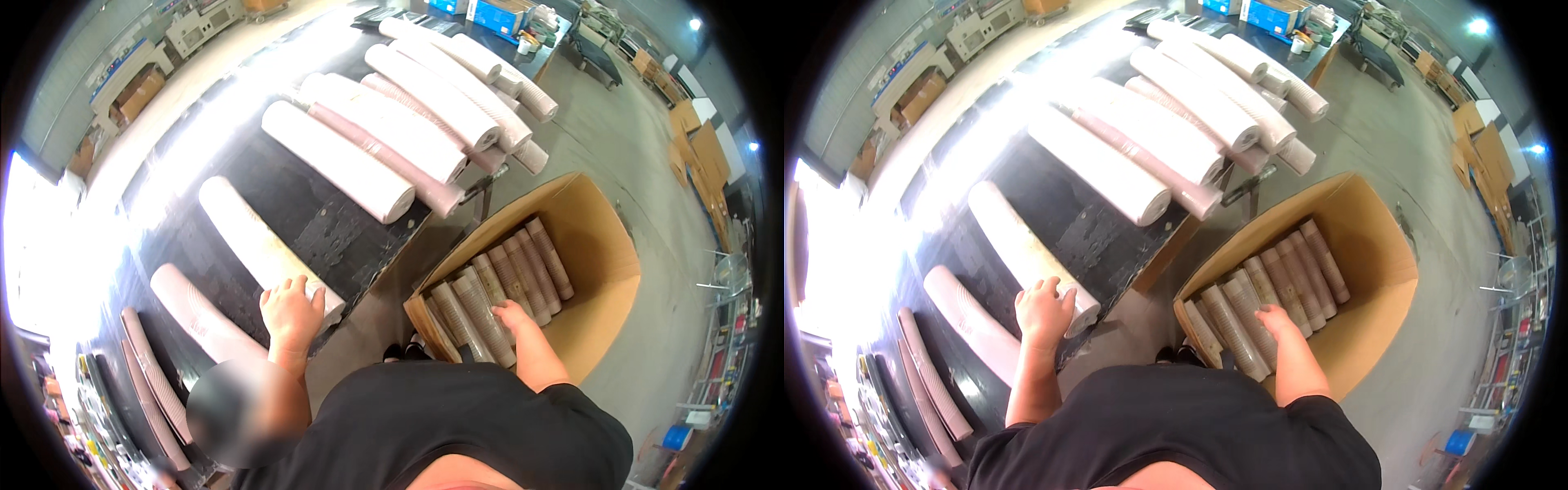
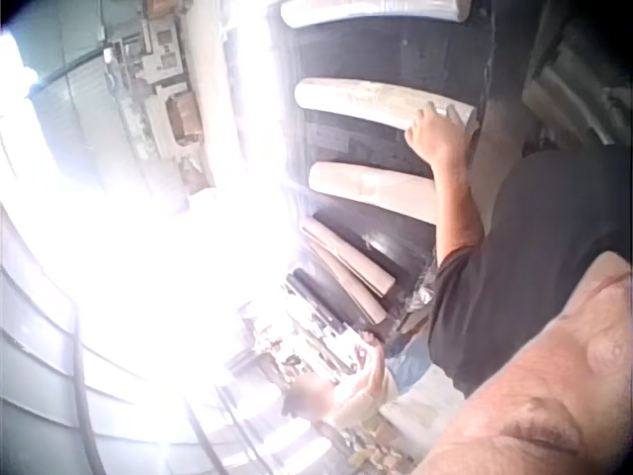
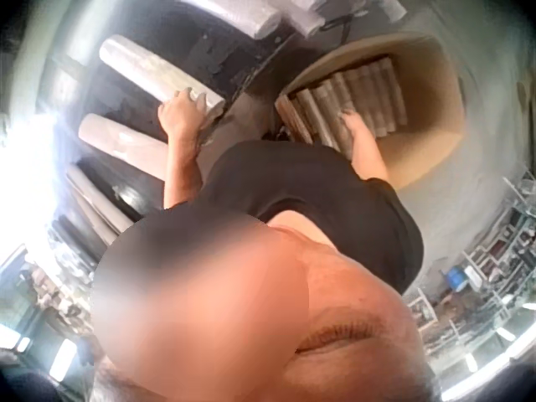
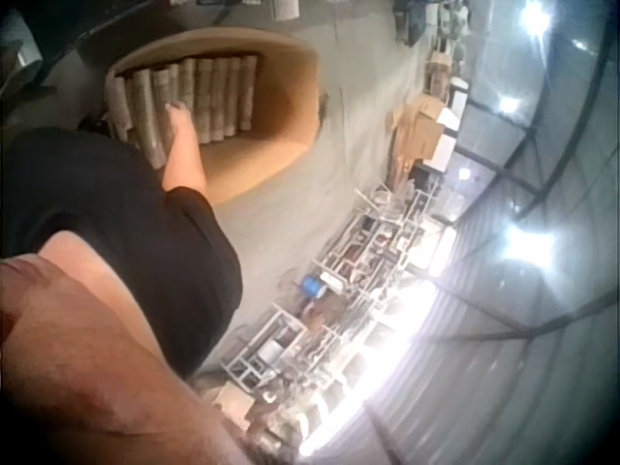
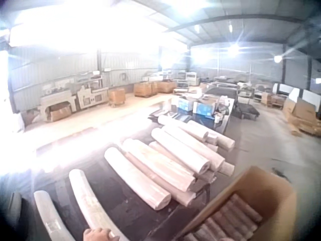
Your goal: The person removes plastic wrapping from rolls of material and arranges them in rows on a work table.
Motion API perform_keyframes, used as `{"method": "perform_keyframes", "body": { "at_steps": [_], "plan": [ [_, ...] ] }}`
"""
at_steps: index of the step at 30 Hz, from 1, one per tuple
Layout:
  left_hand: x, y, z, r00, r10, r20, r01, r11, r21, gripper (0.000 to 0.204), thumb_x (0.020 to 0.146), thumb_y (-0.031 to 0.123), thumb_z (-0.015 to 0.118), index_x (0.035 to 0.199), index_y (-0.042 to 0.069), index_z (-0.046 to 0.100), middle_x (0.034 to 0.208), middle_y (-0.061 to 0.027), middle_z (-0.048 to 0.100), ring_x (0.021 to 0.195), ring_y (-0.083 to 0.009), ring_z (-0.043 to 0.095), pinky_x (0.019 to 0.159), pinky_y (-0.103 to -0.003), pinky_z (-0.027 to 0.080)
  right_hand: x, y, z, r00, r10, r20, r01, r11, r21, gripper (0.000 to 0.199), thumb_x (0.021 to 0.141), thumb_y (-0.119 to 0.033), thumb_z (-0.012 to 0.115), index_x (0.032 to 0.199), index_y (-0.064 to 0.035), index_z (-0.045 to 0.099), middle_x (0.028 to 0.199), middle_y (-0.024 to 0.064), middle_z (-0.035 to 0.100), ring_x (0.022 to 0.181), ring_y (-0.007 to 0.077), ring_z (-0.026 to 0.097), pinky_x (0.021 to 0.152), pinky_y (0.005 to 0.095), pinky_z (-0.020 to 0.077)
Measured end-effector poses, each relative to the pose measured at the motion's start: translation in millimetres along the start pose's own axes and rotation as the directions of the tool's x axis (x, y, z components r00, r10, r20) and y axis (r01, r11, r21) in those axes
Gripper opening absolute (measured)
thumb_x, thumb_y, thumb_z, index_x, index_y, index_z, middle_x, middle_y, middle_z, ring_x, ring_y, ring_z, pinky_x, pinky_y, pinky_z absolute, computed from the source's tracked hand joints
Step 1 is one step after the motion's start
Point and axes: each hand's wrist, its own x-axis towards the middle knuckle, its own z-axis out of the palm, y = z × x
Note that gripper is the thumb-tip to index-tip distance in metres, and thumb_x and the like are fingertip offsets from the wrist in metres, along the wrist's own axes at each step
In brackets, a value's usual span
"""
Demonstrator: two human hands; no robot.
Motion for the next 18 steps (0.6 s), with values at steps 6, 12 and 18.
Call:
{"method": "perform_keyframes", "body": {
  "at_steps": [6, 12, 18],
  "plan": [
    [75.6, 69.5, 22.8, 0.910, 0.406, -0.083, -0.412, 0.908, -0.075, 0.054, 0.077, 0.025, 0.076, 0.125, 0.006, 0.061, 0.131, -0.0117, 0.059, 0.127, -0.0298, 0.051, 0.108, -0.044, 0.037, 34.4, -37.3, -49.0, 0.974, -0.205, -0.102, 0.215, 0.971, 0.106, 0.050, 0.091, -0.022, 0.070, 0.131, 0.0050, 0.056, 0.120, 0.0168, 0.066, 0.108, 0.0242, 0.063, 0.094, 0.0354, 0.0486],
    [136.0, 110.6, 63.5, 0.839, 0.540, -0.073, -0.545, 0.831, -0.110, 0.057, 0.072, 0.021, 0.077, 0.124, 0.008, 0.060, 0.133, -0.0078, 0.056, 0.125, -0.0314, 0.049, 0.106, -0.045, 0.040, 83.2, -70.7, -107.6, 0.916, -0.336, -0.219, 0.387, 0.883, 0.267, 0.044, 0.091, -0.019, 0.070, 0.127, 0.0041, 0.060, 0.121, 0.0161, 0.066, 0.114, 0.0233, 0.061, 0.098, 0.0354, 0.0474],
    [137.6, 99.3, 81.7, 0.790, 0.545, -0.282, -0.586, 0.806, -0.084, 0.048, 0.067, 0.020, 0.079, 0.111, 0.009, 0.065, 0.122, -0.0068, 0.061, 0.115, -0.0325, 0.054, 0.099, -0.045, 0.043, 124.2, -179.1, -173.1, 0.576, -0.637, -0.513, 0.746, 0.666, 0.011, 0.026, 0.094, -0.013, 0.065, 0.115, 0.0005, 0.065, 0.113, 0.0124, 0.068, 0.107, 0.0203, 0.063, 0.095, 0.0342, 0.0487]
  ]
}}
